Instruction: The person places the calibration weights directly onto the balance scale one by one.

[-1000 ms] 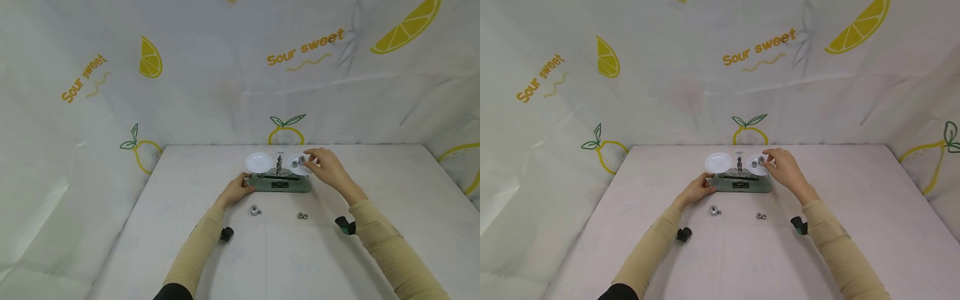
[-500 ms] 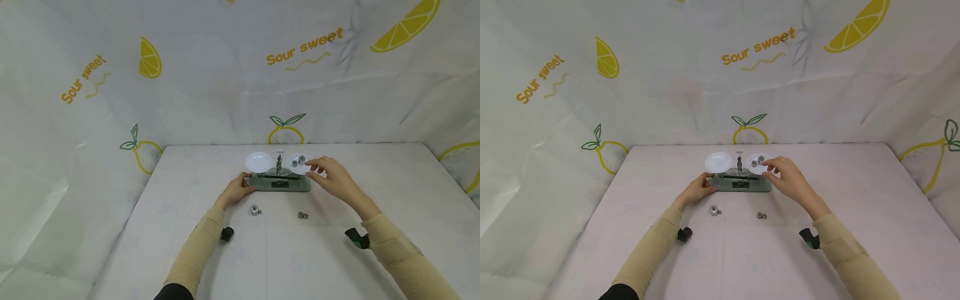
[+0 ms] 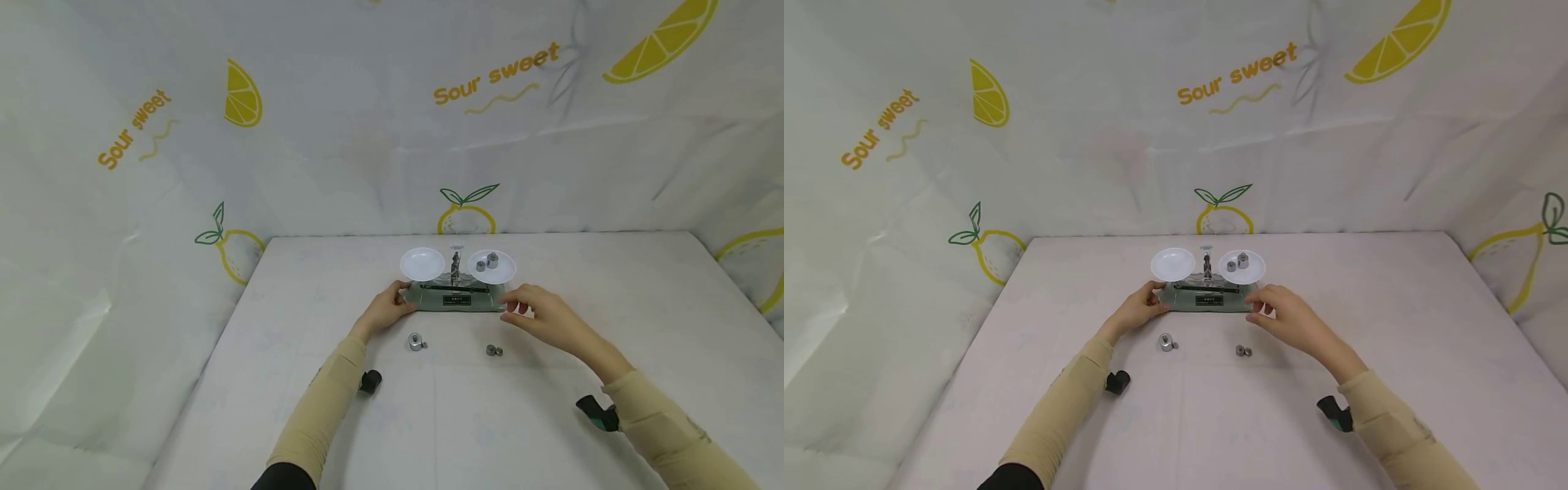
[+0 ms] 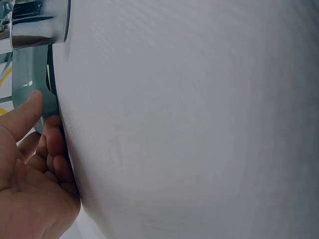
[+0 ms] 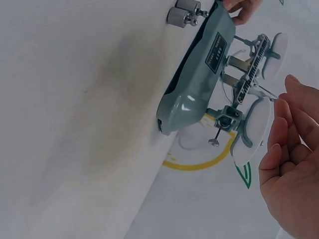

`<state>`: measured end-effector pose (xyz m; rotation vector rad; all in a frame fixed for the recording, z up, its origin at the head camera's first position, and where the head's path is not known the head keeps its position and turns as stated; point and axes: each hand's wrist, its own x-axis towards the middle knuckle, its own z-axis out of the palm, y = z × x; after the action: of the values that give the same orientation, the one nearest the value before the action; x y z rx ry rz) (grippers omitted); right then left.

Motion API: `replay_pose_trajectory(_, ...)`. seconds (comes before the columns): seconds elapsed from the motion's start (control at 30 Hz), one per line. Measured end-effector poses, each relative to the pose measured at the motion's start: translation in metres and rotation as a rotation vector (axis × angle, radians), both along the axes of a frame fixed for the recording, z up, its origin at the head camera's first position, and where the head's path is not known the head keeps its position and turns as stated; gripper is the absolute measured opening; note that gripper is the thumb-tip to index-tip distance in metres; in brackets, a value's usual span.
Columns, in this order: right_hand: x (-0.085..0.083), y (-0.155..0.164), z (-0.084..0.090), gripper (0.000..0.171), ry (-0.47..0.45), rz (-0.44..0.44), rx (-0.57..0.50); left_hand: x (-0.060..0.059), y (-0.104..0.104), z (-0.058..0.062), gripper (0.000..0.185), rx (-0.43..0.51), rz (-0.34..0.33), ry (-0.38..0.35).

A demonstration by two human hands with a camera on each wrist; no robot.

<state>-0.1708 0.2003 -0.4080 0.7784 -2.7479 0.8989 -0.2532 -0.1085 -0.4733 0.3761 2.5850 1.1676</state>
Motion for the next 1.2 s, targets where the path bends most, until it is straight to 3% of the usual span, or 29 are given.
replay_pose_trajectory(0.6, 0.006, -0.004, -0.016, 0.012, -0.241, 0.106, 0.059, 0.001, 0.0, 0.001, 0.05, -0.008, 0.003, 0.009)
replay_pose_trajectory(1.2, 0.0, -0.006, -0.03, 0.01, -0.366, 0.139, 0.163, -0.001, -0.001, -0.003, 0.052, 0.002, 0.003, -0.005)
